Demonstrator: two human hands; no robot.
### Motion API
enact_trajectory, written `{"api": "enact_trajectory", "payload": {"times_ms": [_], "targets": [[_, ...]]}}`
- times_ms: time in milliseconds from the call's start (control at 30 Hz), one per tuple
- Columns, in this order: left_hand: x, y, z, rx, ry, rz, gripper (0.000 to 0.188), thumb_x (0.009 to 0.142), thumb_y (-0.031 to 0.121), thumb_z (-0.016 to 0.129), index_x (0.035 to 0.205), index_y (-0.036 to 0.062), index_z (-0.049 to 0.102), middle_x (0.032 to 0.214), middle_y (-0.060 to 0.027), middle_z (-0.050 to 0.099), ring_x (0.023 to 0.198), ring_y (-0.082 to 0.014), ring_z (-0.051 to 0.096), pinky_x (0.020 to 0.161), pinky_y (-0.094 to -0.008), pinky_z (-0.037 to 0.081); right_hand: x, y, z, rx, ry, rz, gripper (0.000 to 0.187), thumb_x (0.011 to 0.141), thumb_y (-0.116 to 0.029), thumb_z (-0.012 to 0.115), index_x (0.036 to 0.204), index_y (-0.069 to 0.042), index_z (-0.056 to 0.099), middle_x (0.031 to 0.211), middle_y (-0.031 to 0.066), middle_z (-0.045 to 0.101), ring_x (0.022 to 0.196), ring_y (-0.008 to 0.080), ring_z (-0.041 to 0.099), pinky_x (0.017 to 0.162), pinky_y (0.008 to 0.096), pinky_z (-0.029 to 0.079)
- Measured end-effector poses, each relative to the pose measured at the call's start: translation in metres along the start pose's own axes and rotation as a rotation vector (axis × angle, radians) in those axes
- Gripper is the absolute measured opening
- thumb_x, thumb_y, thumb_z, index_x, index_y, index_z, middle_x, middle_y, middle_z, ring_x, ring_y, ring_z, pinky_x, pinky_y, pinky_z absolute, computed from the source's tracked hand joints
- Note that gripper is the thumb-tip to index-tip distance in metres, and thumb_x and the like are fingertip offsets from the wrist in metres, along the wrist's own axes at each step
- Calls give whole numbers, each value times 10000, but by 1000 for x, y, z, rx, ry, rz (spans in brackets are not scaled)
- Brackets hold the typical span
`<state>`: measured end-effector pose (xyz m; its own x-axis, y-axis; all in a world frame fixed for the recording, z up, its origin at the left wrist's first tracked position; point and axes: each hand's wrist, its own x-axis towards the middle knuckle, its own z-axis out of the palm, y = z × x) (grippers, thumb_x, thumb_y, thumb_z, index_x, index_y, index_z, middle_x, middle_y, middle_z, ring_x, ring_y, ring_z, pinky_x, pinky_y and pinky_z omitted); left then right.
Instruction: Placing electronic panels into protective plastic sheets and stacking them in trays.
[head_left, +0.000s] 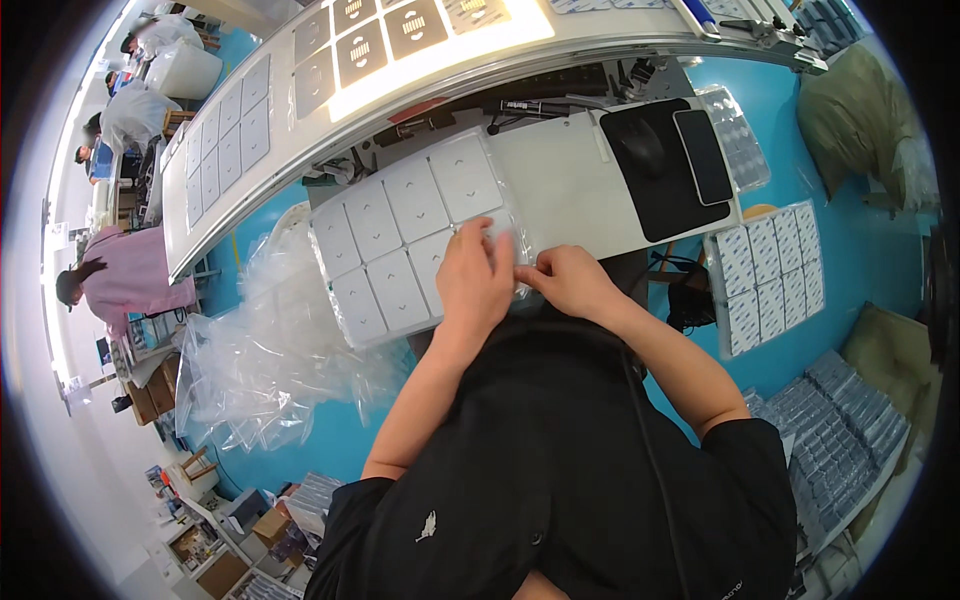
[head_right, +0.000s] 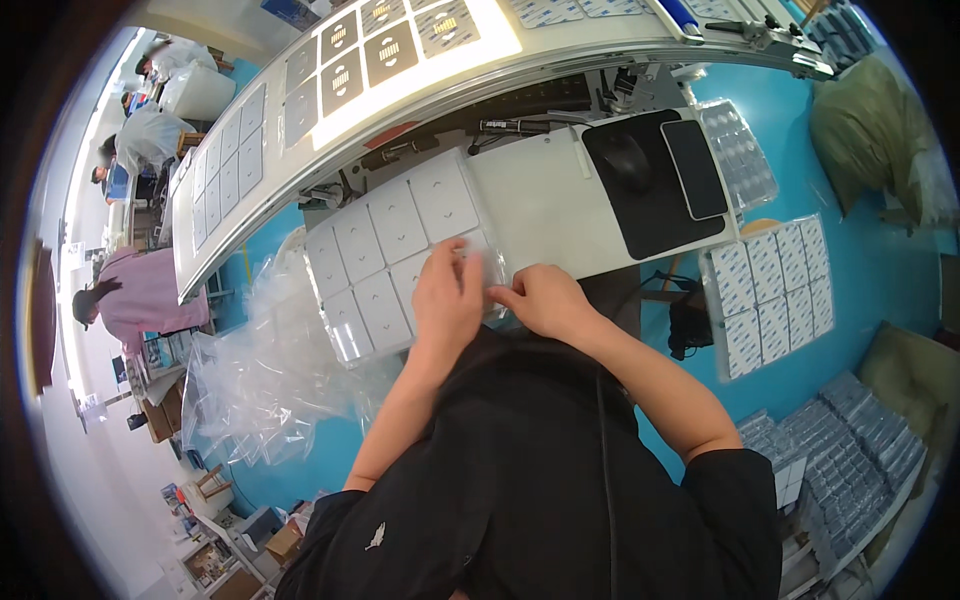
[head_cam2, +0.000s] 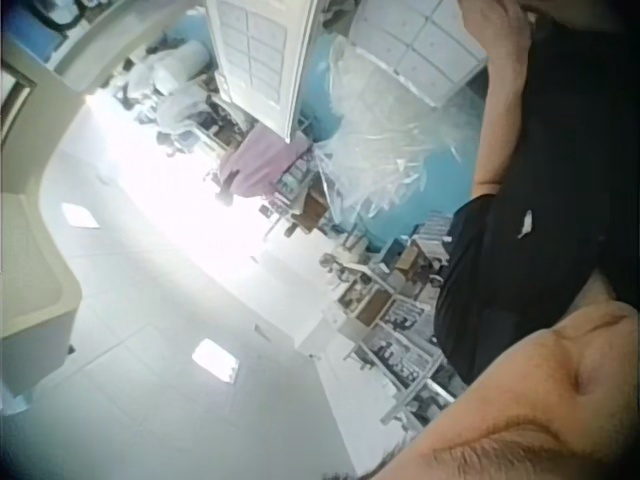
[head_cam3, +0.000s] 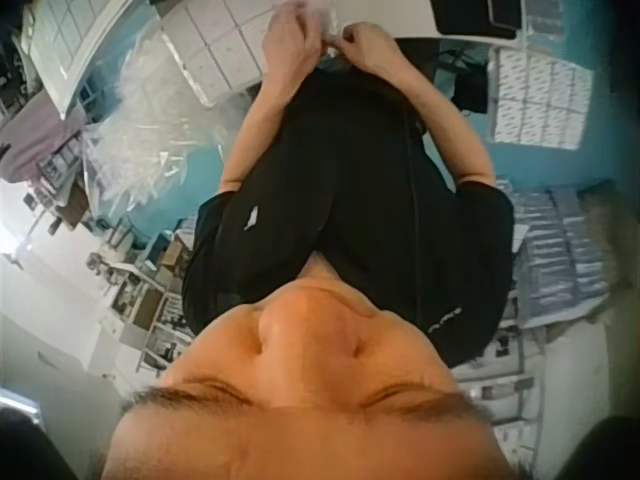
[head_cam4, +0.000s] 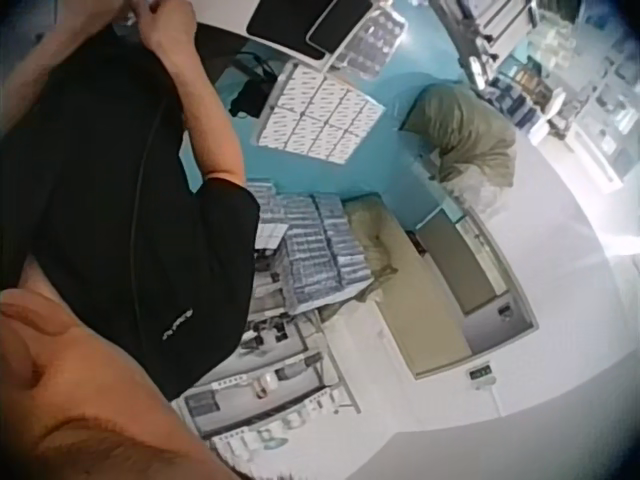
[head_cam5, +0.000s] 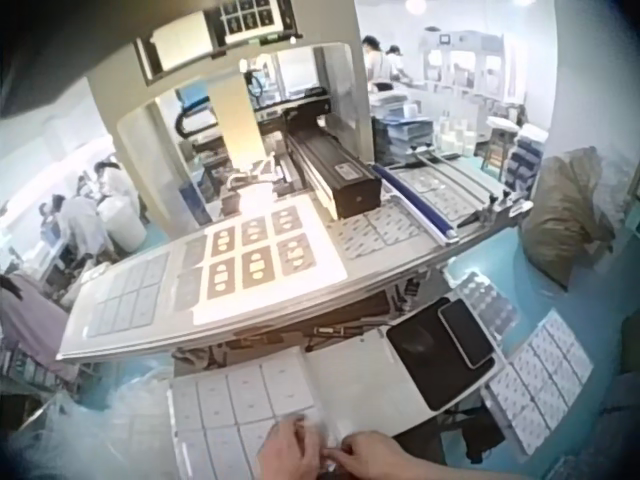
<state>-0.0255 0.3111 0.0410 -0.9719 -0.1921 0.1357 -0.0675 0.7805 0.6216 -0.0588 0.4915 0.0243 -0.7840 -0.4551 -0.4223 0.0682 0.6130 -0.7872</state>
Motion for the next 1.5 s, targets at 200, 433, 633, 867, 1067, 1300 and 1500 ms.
{"api": "enact_trajectory", "payload": {"times_ms": [200, 433, 633, 867, 1067, 1300, 1500], "targets": [[15, -40, 12, 205, 72, 155, 439, 989, 392, 796, 750, 99, 573, 715, -91, 684, 622, -338, 666, 554, -475, 504, -1, 7, 7, 26, 50, -57, 553, 1009, -467, 736, 777, 35, 733, 705, 239, 672, 716, 458, 668, 683, 520, 506], [52, -82, -14, 334, 137, 288, 400, 968, 397, 820, 751, 100, 661, 689, -97, 642, 621, -338, 638, 572, -481, 492, -1, 2, 6, -4, 43, -57, 519, 1016, -430, 728, 791, 37, 729, 728, 242, 682, 743, 462, 680, 701, 524, 510], [77, -97, -25, 310, 152, 386, 405, 963, 387, 823, 724, 98, 670, 665, -77, 624, 708, -311, 596, 745, -465, 428, 3, -3, -1, -103, -54, 2, 463, 990, -433, 766, 894, 20, 744, 849, 227, 739, 810, 433, 714, 738, 513, 544], [72, -96, -19, 249, 184, 266, 389, 946, 355, 836, 712, 90, 673, 668, -72, 629, 729, -301, 583, 785, -454, 419, 17, -46, 10, -385, 414, -484, 871, 868, -313, 889, 1508, 72, 441, 1594, 318, 450, 1398, 496, 514, 1126, 565, 473], [72, -109, -14, 272, 196, 285, 327, 921, 309, 828, 711, 109, 677, 653, -65, 646, 719, -292, 609, 795, -453, 424, 79, -68, 61, -317, 472, -741, 1049, 914, -436, 838, 1649, 102, 317, 1702, 342, 316, 1605, 535, 286, 1313, 627, 265], [92, -142, -49, 342, 155, 180, 357, 967, 357, 796, 723, 111, 711, 632, -82, 672, 630, -322, 631, 819, -459, 428, 83, -66, 62, -483, 344, -631, 1141, 924, -628, 758, 1642, 135, 307, 1739, 349, 275, 1639, 525, 234, 1338, 611, 222], [105, -212, -92, 498, 288, 116, 381, 1028, 372, 751, 755, 108, 730, 648, -116, 696, 615, -326, 659, 779, -463, 441, 85, -75, 62, -533, 295, -542, 1134, 920, -629, 766, 1632, 141, 334, 1736, 349, 288, 1640, 512, 243, 1338, 602, 227]]}}
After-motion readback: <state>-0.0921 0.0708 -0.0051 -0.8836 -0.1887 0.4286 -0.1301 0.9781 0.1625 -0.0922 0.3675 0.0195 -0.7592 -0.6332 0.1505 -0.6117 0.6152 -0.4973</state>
